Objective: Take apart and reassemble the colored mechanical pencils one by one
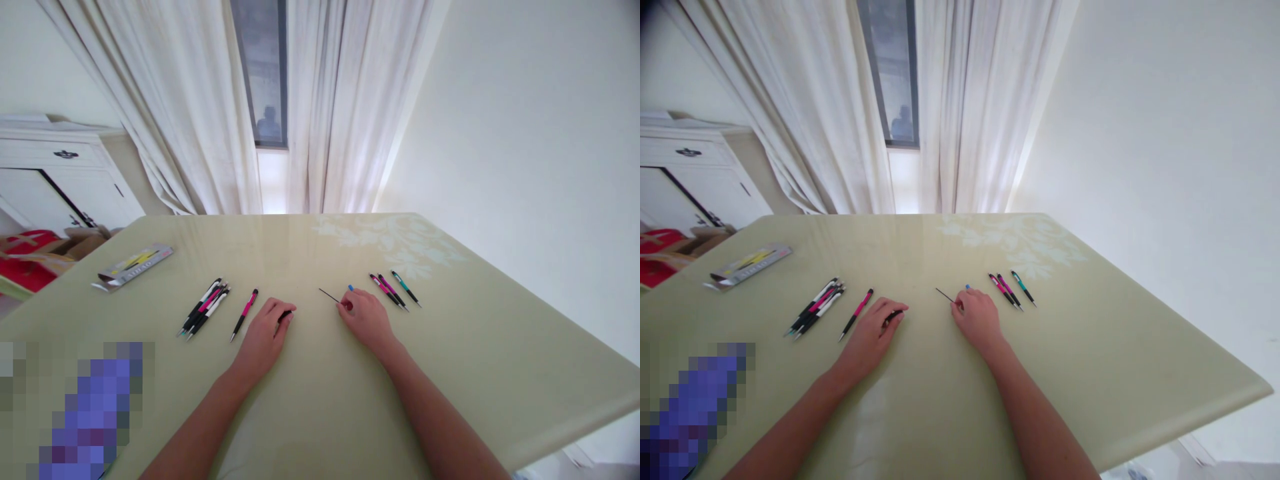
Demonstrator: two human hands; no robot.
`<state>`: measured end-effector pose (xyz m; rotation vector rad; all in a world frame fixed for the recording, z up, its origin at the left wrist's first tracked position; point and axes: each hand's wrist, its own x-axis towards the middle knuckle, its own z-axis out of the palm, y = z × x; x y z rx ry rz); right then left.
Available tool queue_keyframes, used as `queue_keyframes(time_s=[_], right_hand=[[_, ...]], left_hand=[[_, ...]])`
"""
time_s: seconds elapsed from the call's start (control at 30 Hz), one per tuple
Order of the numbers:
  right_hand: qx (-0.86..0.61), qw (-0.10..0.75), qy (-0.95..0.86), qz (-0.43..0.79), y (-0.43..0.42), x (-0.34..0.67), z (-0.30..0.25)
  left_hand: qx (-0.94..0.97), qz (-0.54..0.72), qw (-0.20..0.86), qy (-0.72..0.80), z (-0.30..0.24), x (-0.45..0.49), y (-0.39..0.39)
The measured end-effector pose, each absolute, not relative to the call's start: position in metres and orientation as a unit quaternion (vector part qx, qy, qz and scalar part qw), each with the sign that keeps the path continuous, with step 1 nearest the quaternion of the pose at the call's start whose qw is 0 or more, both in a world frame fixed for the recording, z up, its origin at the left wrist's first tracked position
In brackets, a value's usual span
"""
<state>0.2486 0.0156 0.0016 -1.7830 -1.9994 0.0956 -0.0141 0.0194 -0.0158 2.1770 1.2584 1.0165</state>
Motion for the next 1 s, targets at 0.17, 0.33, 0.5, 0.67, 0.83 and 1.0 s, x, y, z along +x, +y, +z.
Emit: queue_keyframes(time_s=[0.17, 0.33, 0.5, 0.67, 0.83, 1.0], right_hand=[[-0.593, 0.283, -0.746, 0.109, 0.006, 0.221, 0.003], [-0.479, 0.322, -0.761, 0.298, -0.003, 0.194, 0.004], [-0.49, 0.319, -0.747, 0.316, -0.002, 0.192, -0.003], [-0.5, 0.316, -0.749, 0.299, 0.0, 0.195, -0.004], [-0.541, 0.312, -0.743, 0.24, 0.004, 0.2, -0.001], [-0.544, 0.307, -0.742, 0.242, 0.005, 0.2, -0.003]], left_hand=[[0.803, 0.371, 0.218, 0.412, -0.012, -0.009, 0.014], [0.83, 0.365, 0.216, 0.362, -0.01, -0.006, 0.009], [0.872, 0.344, 0.161, 0.31, -0.011, -0.008, 0.009], [0.867, 0.341, 0.149, 0.332, -0.014, -0.009, 0.011], [0.838, 0.344, 0.133, 0.402, -0.018, -0.011, 0.016], [0.823, 0.352, 0.156, 0.417, -0.018, -0.012, 0.019]])
